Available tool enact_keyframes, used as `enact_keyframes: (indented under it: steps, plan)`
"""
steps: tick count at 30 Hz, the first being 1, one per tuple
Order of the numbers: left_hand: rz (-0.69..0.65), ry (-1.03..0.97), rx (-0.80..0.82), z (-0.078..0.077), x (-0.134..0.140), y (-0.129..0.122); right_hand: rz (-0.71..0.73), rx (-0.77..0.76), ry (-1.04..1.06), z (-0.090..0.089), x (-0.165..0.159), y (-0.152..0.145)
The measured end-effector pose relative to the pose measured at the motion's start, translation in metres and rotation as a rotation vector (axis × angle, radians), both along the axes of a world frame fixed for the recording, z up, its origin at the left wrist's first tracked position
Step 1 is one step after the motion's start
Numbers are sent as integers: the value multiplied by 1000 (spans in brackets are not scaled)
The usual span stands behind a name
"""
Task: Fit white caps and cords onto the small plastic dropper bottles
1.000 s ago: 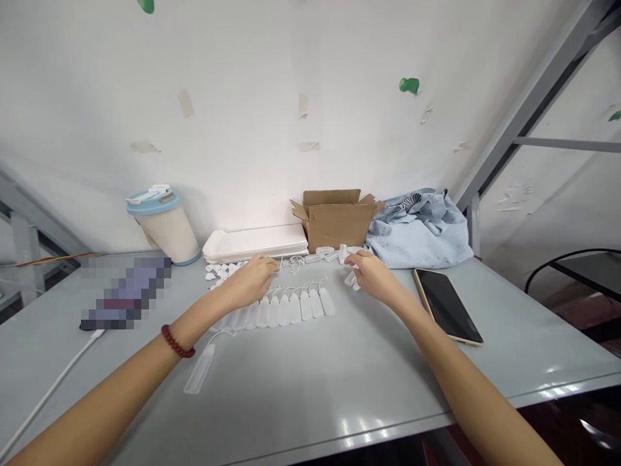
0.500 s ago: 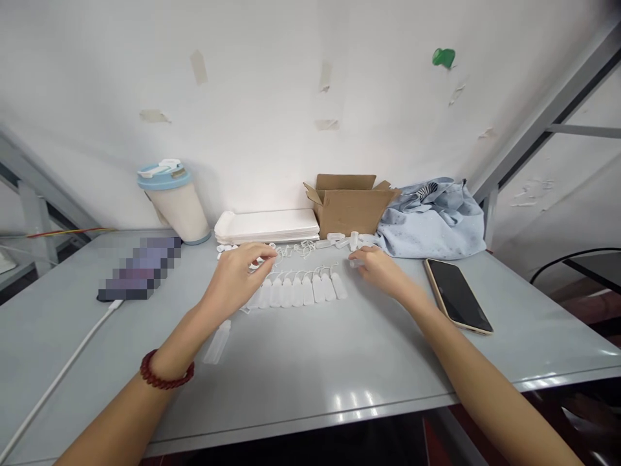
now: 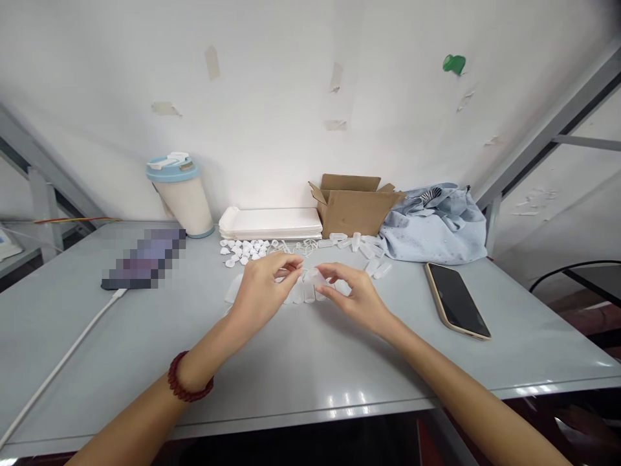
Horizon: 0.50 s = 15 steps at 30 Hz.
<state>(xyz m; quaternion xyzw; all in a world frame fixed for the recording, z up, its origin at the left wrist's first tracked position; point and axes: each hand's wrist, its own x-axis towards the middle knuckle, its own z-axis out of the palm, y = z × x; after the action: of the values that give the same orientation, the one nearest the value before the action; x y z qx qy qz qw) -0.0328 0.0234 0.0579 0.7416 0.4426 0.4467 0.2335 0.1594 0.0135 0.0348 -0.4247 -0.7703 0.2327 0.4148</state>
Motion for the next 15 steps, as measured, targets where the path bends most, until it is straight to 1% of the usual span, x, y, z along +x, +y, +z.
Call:
enact_keyframes:
  steps: [2,5,7,9,13,15]
  plan:
    - [-17,-19,-24,-2,2,-1,26,-55,79,-1,-5,-5]
    - [-29,-35,-47,-2,3,-2,57,-217,263,1,-8,-9]
    - [-27,-56,-73,-1,4,-3,78,-299,387,3,-7,-9]
    - [-31,-76,-109,1,5,-5,72,-344,457,5,-5,-8]
    - [-46,-103,-182,4,7,-8,-15,-399,505,8,-2,-5]
    - [-48,-132,-216,4,9,-9,-23,-420,546,7,-2,-4]
